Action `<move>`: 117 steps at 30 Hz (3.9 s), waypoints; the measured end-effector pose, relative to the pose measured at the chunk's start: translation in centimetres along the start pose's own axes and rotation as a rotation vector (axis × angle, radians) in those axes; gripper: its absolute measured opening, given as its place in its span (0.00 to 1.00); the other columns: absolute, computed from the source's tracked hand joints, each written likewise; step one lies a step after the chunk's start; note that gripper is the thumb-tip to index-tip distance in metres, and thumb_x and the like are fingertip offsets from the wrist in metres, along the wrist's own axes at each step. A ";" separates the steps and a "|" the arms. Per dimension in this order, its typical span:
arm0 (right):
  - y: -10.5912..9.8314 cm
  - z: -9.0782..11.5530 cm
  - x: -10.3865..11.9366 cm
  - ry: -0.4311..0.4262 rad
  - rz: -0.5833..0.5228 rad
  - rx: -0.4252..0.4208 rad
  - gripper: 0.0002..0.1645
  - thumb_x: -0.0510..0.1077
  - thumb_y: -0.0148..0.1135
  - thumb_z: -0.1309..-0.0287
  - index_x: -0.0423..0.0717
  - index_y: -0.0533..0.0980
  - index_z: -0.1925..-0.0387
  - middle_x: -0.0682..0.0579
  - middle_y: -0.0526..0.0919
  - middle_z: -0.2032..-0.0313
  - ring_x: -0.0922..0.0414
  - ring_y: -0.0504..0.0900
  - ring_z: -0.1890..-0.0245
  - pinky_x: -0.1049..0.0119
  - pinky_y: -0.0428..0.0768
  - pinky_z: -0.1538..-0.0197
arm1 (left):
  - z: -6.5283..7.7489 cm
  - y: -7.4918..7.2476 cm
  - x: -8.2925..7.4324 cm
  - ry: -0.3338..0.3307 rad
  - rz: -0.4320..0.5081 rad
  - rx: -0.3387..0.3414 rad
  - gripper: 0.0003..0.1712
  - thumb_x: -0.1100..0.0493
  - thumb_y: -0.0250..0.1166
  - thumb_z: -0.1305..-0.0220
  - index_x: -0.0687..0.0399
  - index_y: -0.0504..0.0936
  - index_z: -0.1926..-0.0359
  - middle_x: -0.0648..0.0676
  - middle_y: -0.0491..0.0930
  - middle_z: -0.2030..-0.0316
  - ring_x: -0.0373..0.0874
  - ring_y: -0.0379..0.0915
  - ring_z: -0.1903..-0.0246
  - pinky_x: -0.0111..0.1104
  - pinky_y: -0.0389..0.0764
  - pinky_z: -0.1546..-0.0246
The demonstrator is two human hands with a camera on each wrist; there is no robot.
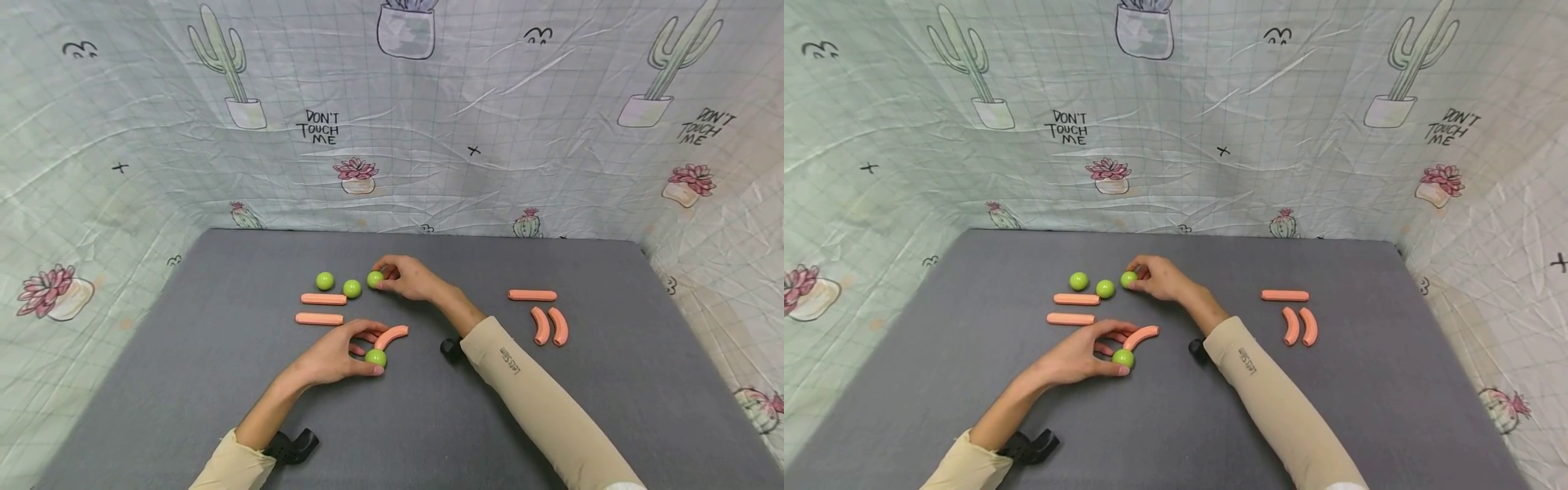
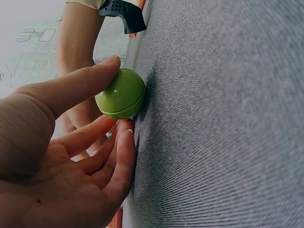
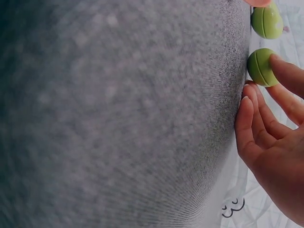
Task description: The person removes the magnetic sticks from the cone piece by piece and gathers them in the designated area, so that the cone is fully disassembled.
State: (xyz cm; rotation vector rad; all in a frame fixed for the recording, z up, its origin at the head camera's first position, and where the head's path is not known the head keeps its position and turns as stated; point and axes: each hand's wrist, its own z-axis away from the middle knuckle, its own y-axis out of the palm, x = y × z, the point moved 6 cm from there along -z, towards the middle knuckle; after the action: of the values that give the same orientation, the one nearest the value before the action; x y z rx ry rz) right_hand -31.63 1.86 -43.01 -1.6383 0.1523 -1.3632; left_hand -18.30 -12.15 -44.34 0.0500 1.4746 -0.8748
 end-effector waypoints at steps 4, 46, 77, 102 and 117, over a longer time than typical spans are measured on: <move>-0.1 0.2 0.0 0.016 -0.006 0.009 0.23 0.47 0.67 0.30 0.47 0.78 0.37 0.45 0.85 0.49 0.51 0.84 0.49 0.60 0.82 0.48 | 0.0 0.0 0.1 -0.009 0.001 -0.004 0.39 0.53 0.79 0.40 0.55 0.76 0.31 0.56 0.81 0.38 0.51 0.77 0.38 0.31 0.81 0.44; -1.1 9.3 -1.4 -0.040 -0.090 0.170 0.13 0.42 0.68 0.31 0.39 0.84 0.50 0.48 0.88 0.61 0.61 0.83 0.62 0.69 0.81 0.58 | -1.6 -0.1 -0.6 -0.025 -0.111 -0.101 0.27 0.58 0.77 0.39 0.50 0.85 0.39 0.50 0.88 0.49 0.41 0.81 0.53 0.33 0.80 0.51; -0.2 11.3 -1.9 0.017 -0.045 0.114 0.12 0.41 0.70 0.34 0.43 0.82 0.50 0.51 0.84 0.62 0.63 0.79 0.66 0.69 0.79 0.61 | -2.7 0.4 -0.6 -0.043 -0.082 -0.223 0.22 0.58 0.76 0.38 0.52 0.86 0.43 0.51 0.88 0.51 0.42 0.83 0.53 0.37 0.80 0.49; 0.0 12.9 -2.2 0.015 -0.173 0.153 0.14 0.41 0.69 0.33 0.41 0.78 0.49 0.49 0.85 0.67 0.60 0.81 0.70 0.68 0.79 0.65 | -4.0 0.9 -1.3 -0.085 -0.184 -0.317 0.18 0.53 0.79 0.41 0.45 0.89 0.50 0.47 0.87 0.62 0.35 0.78 0.65 0.29 0.77 0.61; -0.2 13.8 -2.5 -0.005 -0.203 0.145 0.24 0.38 0.63 0.28 0.46 0.72 0.34 0.49 0.82 0.65 0.56 0.81 0.73 0.67 0.77 0.69 | -3.8 0.8 -1.0 -0.121 -0.162 -0.344 0.16 0.53 0.79 0.41 0.46 0.89 0.53 0.47 0.86 0.67 0.35 0.77 0.68 0.31 0.76 0.64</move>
State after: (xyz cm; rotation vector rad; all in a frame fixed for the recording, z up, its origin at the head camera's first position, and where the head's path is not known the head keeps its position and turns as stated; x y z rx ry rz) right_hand -21.41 11.50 -43.38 -1.5676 -0.1175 -1.4858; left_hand -20.90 -9.09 -44.38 -0.3758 1.5107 -0.7281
